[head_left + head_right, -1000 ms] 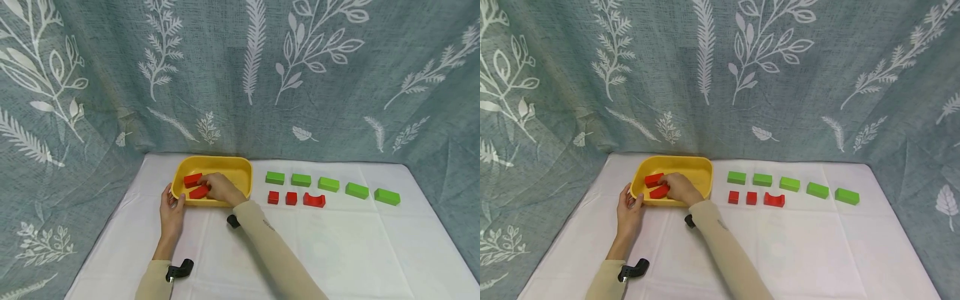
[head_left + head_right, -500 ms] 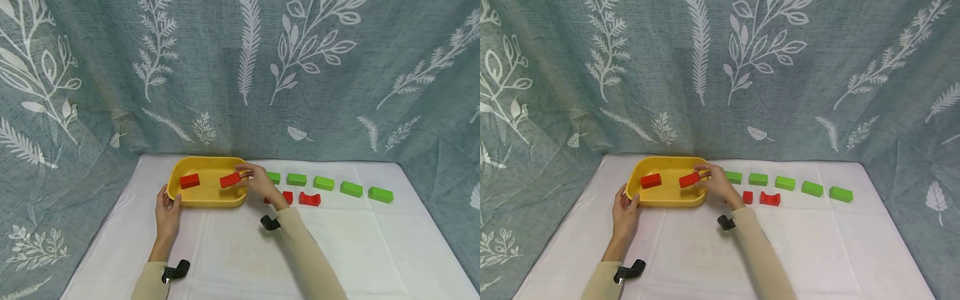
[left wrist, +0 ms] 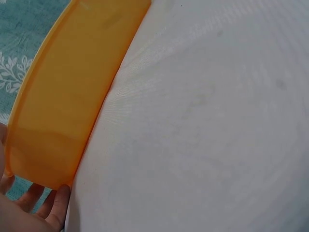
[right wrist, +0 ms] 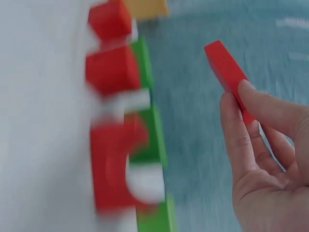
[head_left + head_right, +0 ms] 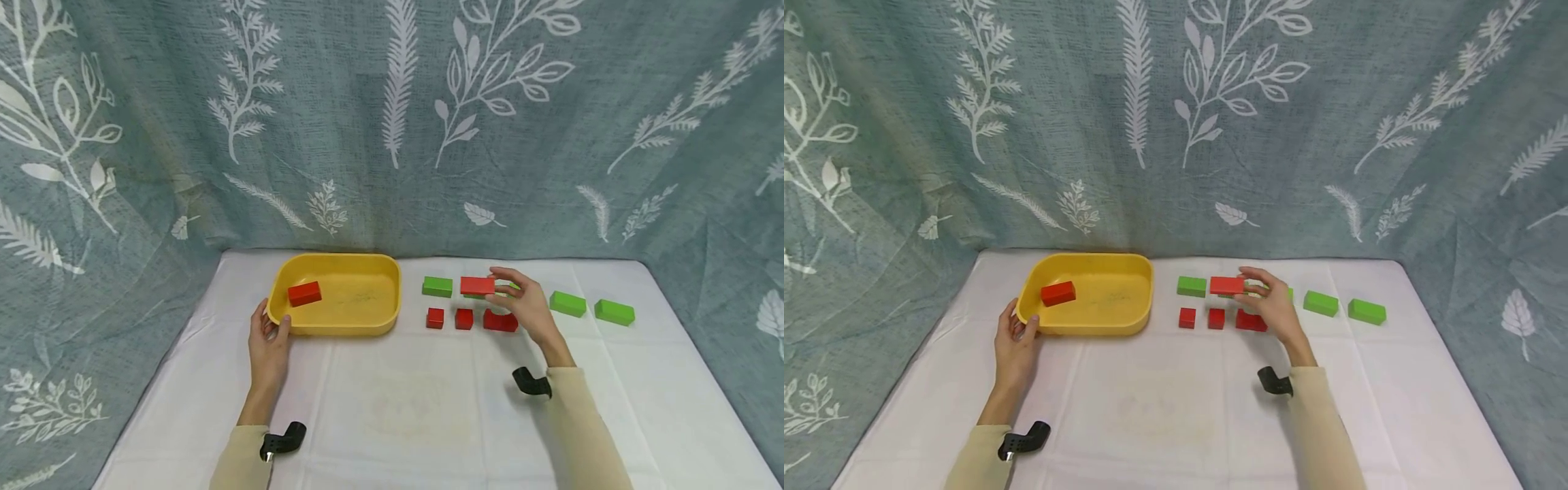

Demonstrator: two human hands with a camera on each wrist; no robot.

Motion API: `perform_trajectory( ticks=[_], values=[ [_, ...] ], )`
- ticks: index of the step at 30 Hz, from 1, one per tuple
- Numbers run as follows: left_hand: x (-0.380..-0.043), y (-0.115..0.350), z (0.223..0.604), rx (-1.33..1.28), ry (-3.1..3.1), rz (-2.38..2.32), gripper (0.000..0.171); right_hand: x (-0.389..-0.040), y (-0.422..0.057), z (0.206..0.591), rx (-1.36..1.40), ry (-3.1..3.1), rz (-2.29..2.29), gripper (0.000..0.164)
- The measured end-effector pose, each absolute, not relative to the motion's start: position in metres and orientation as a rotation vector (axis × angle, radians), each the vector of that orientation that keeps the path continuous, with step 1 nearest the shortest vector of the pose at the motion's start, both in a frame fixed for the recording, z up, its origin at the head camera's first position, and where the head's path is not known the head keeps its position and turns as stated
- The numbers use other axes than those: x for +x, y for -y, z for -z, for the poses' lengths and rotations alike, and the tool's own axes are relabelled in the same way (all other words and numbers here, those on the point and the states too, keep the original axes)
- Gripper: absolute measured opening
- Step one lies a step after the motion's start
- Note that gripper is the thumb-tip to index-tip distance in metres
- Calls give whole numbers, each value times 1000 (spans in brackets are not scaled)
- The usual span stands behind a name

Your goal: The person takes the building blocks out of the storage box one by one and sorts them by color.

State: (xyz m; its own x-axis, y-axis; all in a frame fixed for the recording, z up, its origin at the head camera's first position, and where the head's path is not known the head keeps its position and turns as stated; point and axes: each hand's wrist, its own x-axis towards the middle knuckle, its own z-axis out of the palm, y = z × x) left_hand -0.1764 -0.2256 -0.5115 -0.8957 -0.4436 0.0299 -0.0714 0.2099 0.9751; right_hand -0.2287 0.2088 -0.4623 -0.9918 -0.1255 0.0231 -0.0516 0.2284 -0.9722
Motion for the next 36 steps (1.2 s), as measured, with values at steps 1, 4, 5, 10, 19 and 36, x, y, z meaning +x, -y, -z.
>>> perform_trajectory(
  ticks=[1, 4, 5, 10, 19, 36],
  values=[
    [-177, 226, 512, 484, 2185, 1734, 57, -226, -221, 466, -155, -2445, 1892, 55],
    [-177, 226, 512, 486, 2185, 1737, 58, -219, -261, 483, -112, -2558, 1829, 60],
    [-177, 226, 512, 484, 2181, 1739, 57, -216, -273, 488, -101, -2590, 1804, 62],
    [-176, 227, 510, 492, 2175, 1742, 57, -198, -311, 501, -37, -2649, 1731, 64],
    [-175, 224, 511, 522, 2195, 1742, 58, -184, -321, 503, -12, -2837, 1349, 54],
    [-176, 228, 513, 471, 2187, 1745, 57, -197, -306, 481, -52, -3124, 1277, 42]
  ],
)
